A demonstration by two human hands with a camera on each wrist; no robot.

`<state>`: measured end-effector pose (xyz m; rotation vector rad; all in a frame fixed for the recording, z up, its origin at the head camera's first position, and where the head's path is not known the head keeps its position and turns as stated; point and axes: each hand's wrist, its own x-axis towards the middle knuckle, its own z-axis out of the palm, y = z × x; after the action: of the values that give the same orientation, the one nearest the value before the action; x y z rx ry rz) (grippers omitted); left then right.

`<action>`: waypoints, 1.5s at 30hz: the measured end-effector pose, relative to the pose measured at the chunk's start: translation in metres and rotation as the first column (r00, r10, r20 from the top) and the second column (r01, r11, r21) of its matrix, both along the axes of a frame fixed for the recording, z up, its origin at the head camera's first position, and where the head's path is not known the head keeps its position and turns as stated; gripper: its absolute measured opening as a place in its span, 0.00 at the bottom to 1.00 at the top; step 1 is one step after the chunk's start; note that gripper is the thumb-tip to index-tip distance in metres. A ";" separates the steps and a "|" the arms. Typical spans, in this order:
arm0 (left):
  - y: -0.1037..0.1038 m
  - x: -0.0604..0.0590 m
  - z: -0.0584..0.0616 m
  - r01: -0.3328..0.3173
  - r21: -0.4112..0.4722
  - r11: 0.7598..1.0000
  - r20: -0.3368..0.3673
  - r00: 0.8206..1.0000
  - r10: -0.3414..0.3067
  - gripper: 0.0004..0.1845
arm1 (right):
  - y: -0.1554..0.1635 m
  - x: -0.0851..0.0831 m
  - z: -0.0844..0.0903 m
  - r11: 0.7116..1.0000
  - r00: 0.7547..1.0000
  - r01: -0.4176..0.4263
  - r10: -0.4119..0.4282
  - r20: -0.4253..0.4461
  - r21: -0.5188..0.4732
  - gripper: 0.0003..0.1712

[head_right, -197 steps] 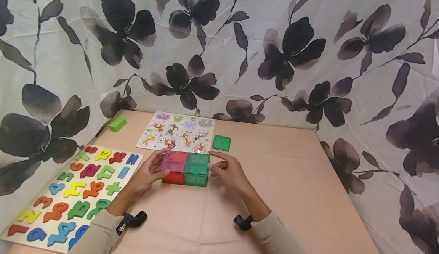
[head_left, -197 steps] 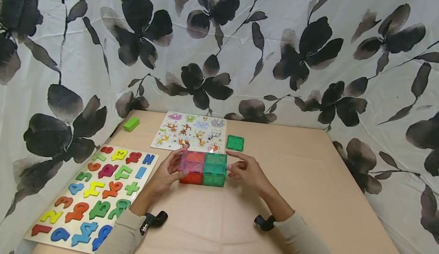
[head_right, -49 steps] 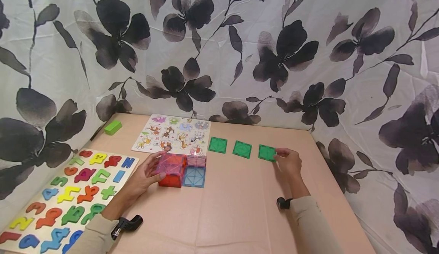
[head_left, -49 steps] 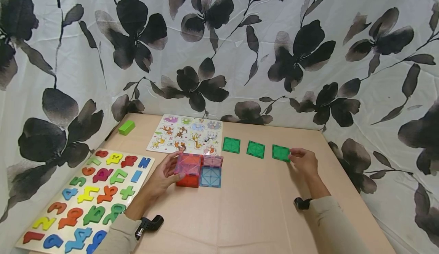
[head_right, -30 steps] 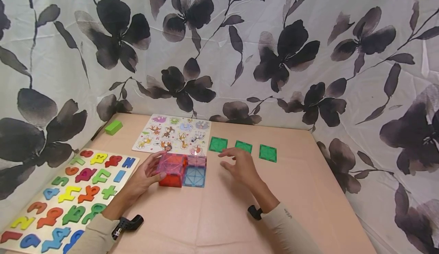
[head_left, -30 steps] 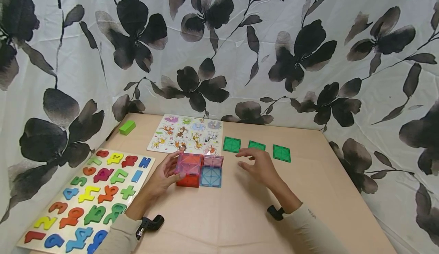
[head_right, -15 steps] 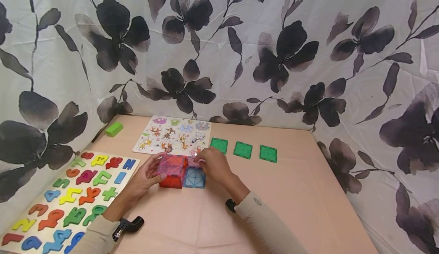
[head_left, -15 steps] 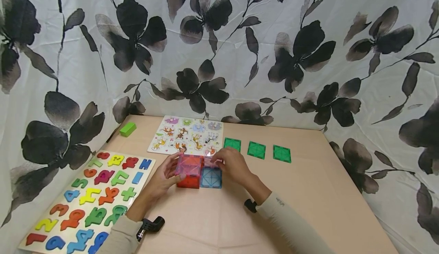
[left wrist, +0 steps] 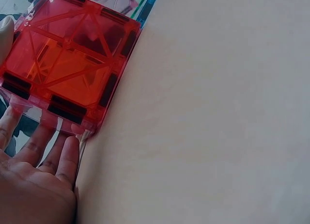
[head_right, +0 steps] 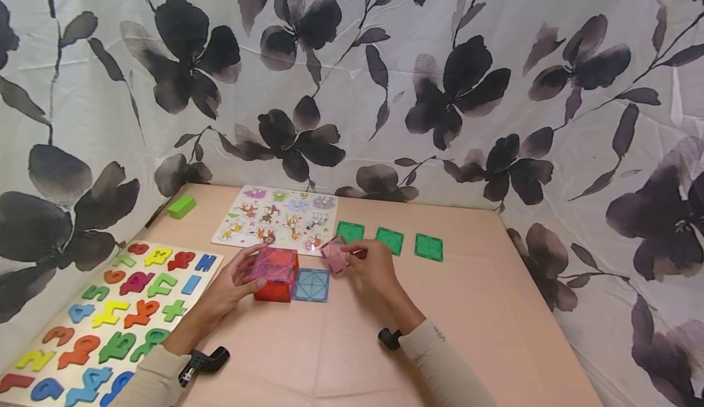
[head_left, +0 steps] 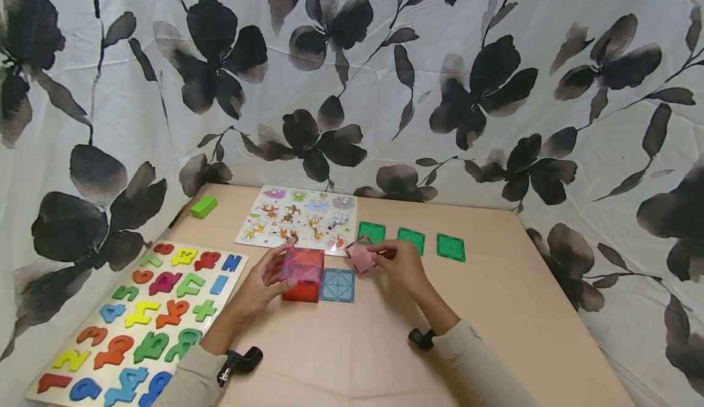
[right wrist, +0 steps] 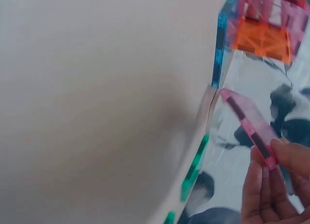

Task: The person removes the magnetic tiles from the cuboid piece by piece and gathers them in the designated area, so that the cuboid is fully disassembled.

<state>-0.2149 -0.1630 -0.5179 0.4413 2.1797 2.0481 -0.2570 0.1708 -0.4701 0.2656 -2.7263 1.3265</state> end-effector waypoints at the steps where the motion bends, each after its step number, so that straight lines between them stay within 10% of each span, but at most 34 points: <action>1: 0.000 0.000 0.000 0.001 -0.001 1.000 -0.003 1.000 -0.001 0.43 | 0.005 0.001 -0.001 0.999 0.999 0.023 -0.022 0.034 -0.040 0.10; 14: 0.000 -0.001 -0.001 -0.006 -0.016 1.000 -0.008 1.000 0.006 0.42 | 0.041 0.018 -0.014 0.972 0.946 0.142 -0.077 0.315 -0.190 0.14; 29: 0.000 -0.002 -0.003 0.004 -0.006 1.000 -0.038 0.999 -0.004 0.42 | 0.017 0.031 -0.005 0.985 0.994 -0.034 0.017 0.106 0.167 0.25; 36: 0.001 -0.002 -0.003 0.003 0.008 1.000 -0.018 1.000 -0.002 0.41 | -0.017 0.026 -0.012 0.916 0.960 -0.280 0.261 0.103 0.288 0.31; 45: 0.002 -0.001 -0.001 -0.012 -0.004 1.000 0.008 1.000 0.012 0.43 | -0.042 0.020 -0.017 0.819 0.935 -0.347 0.341 0.099 0.456 0.32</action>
<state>-0.2158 -0.1614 -0.5189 0.4200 2.1867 2.0475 -0.2375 0.1288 -0.4867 0.8274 -3.0769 0.6847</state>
